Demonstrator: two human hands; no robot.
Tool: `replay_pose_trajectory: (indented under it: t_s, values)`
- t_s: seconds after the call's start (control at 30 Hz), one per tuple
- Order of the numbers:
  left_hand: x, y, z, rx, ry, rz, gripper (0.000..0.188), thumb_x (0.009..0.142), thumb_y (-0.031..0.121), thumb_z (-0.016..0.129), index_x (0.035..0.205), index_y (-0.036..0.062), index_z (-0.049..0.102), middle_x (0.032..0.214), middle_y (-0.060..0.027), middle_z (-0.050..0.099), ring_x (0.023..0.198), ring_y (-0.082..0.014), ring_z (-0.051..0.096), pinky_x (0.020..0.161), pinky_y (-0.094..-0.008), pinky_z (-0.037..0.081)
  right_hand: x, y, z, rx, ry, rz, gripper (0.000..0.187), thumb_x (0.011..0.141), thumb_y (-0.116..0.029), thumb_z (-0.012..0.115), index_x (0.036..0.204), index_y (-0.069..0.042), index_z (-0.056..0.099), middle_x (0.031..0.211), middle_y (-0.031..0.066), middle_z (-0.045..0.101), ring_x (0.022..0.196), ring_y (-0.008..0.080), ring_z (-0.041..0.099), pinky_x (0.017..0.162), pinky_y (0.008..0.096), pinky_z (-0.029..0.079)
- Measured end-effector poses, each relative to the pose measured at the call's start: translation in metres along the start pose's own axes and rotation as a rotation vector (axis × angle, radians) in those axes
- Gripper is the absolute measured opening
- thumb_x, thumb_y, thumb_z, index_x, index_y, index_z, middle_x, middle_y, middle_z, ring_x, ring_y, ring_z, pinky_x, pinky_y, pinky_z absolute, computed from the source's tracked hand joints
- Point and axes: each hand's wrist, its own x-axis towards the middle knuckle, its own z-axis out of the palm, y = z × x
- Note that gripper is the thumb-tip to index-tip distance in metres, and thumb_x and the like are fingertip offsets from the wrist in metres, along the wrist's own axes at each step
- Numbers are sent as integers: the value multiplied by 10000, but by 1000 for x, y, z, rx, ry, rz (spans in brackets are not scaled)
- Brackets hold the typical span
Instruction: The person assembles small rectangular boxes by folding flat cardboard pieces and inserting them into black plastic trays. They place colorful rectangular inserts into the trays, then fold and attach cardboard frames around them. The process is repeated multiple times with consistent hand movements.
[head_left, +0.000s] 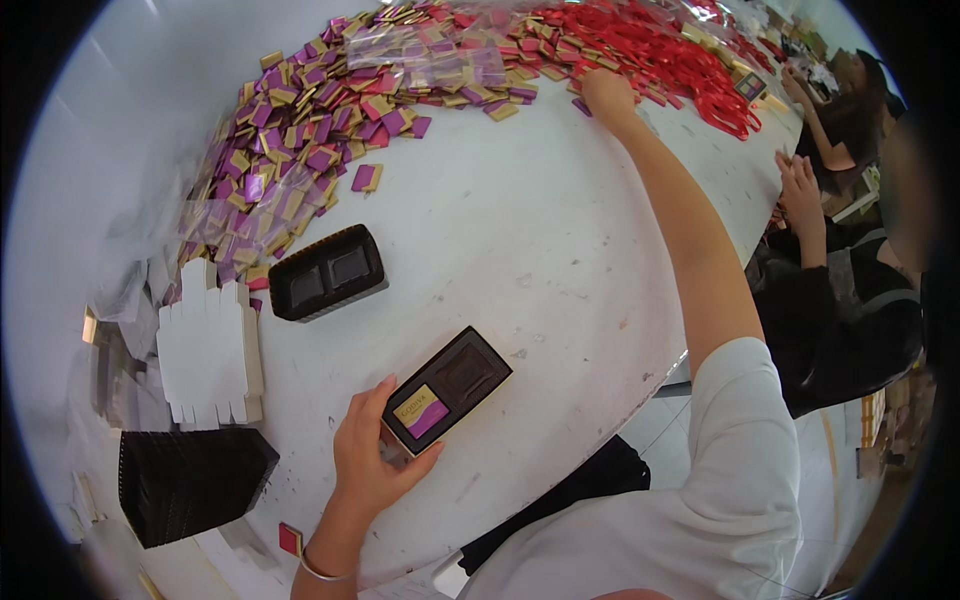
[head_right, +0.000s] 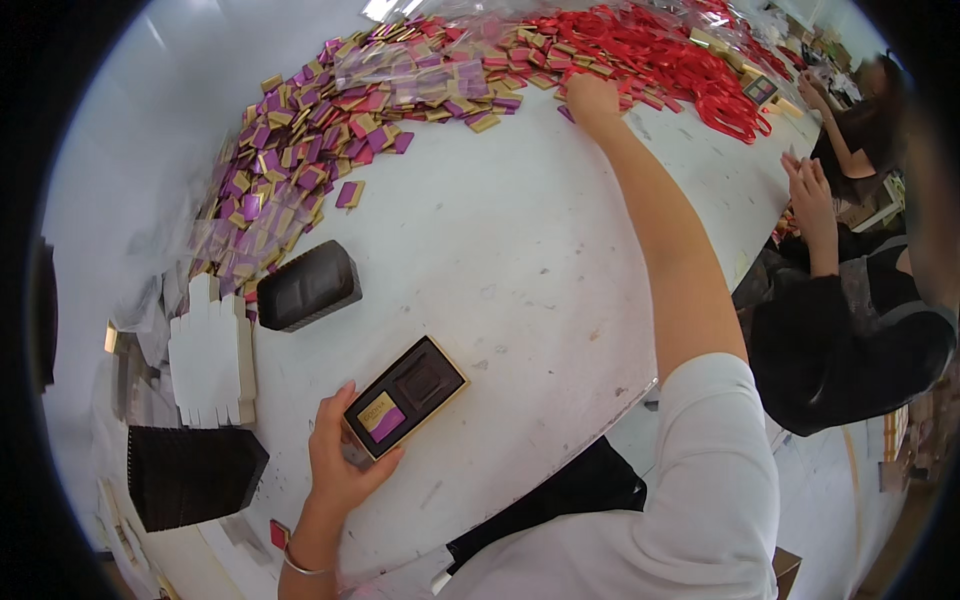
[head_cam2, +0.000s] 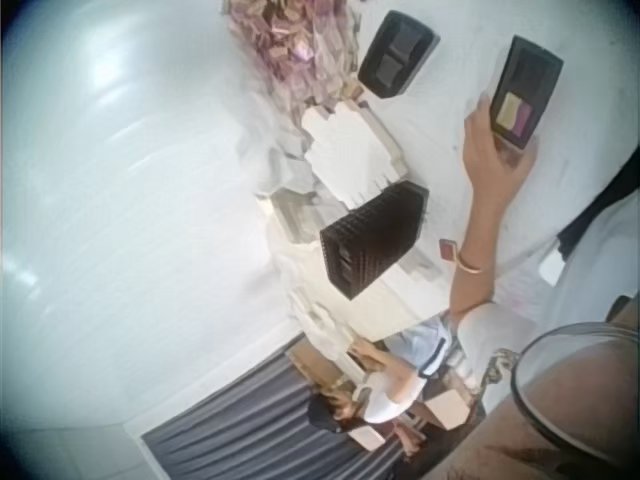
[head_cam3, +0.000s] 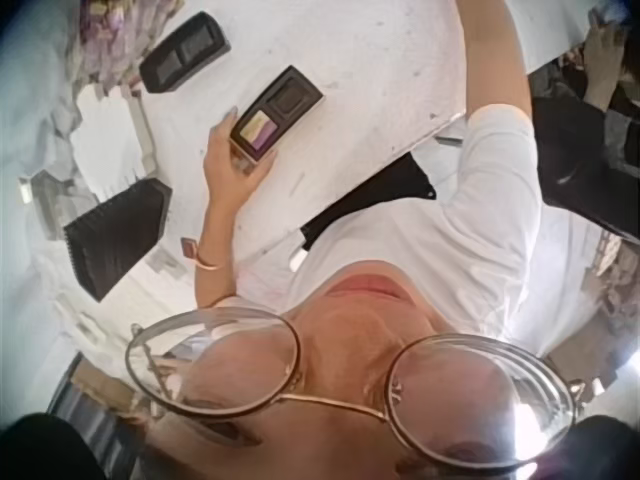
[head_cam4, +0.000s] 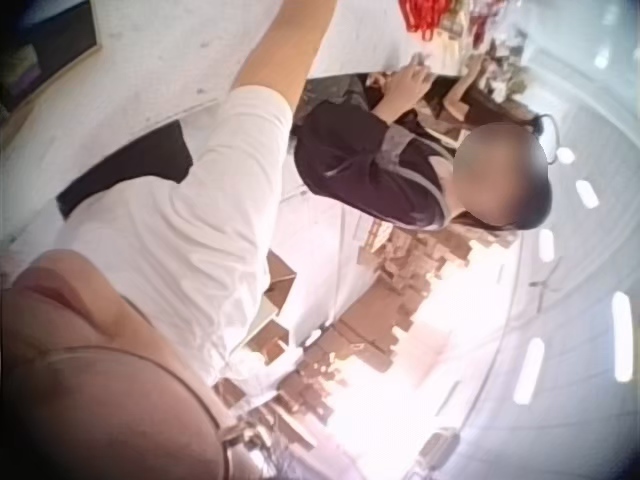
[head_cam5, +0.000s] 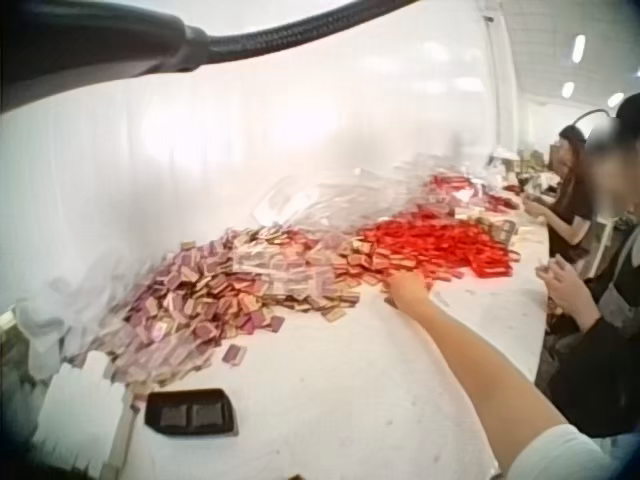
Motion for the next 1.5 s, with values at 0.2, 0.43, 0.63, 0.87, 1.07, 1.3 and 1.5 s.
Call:
replay_pose_trajectory:
  t_s: [0.2,0.43,0.63,0.87,1.07,1.3,1.5]
  values:
    - [-3,-2,0,50,20,20,801,612,113,795,1312,24,415,993,-131,552,799,-203,593,592,-256,480,-51,-50,-85,1269,-13,176,153,881,-125,531,967,-31,615,753,19,591,694,97,554,652,270,457]
    - [-4,2,2,60,67,28,768,640,122,786,1316,66,426,967,-115,539,771,-212,568,621,-279,471,-215,-142,-190,1632,-775,-77,121,888,-74,567,980,-14,619,766,21,603,703,95,550,667,248,465]
    - [-8,4,1,74,63,1,778,653,129,776,1338,90,409,968,-86,537,727,-172,553,587,-264,458,-258,-168,-203,1260,-567,-406,177,842,-57,638,1005,11,621,809,84,614,721,158,574,679,272,480]
    - [-8,5,4,89,77,12,776,657,149,775,1337,94,406,964,-81,538,658,-165,527,573,-266,453,-260,-157,-197,811,-209,-939,250,739,-92,718,970,-22,654,754,58,463,732,219,473,695,317,396]
    - [-7,7,4,74,77,5,758,668,159,769,1333,100,410,942,-73,529,651,-159,518,572,-263,447,-246,-166,-182,1057,-580,-626,184,757,-156,729,878,-72,618,969,69,425,930,206,428,831,328,381]
    - [-9,6,2,49,88,10,771,667,173,772,1342,109,406,911,-58,524,655,-161,513,583,-261,444,-246,-166,-174,1220,-689,-719,247,782,-209,717,900,-77,545,1241,103,432,1157,267,424,949,365,371]
    - [-13,7,-1,12,77,22,809,668,222,787,1358,116,378,1331,-98,429,662,-176,485,625,-274,456,-244,-126,-183,1049,-404,-684,331,721,-87,738,1003,-56,568,1208,135,508,1055,270,509,901,344,410]
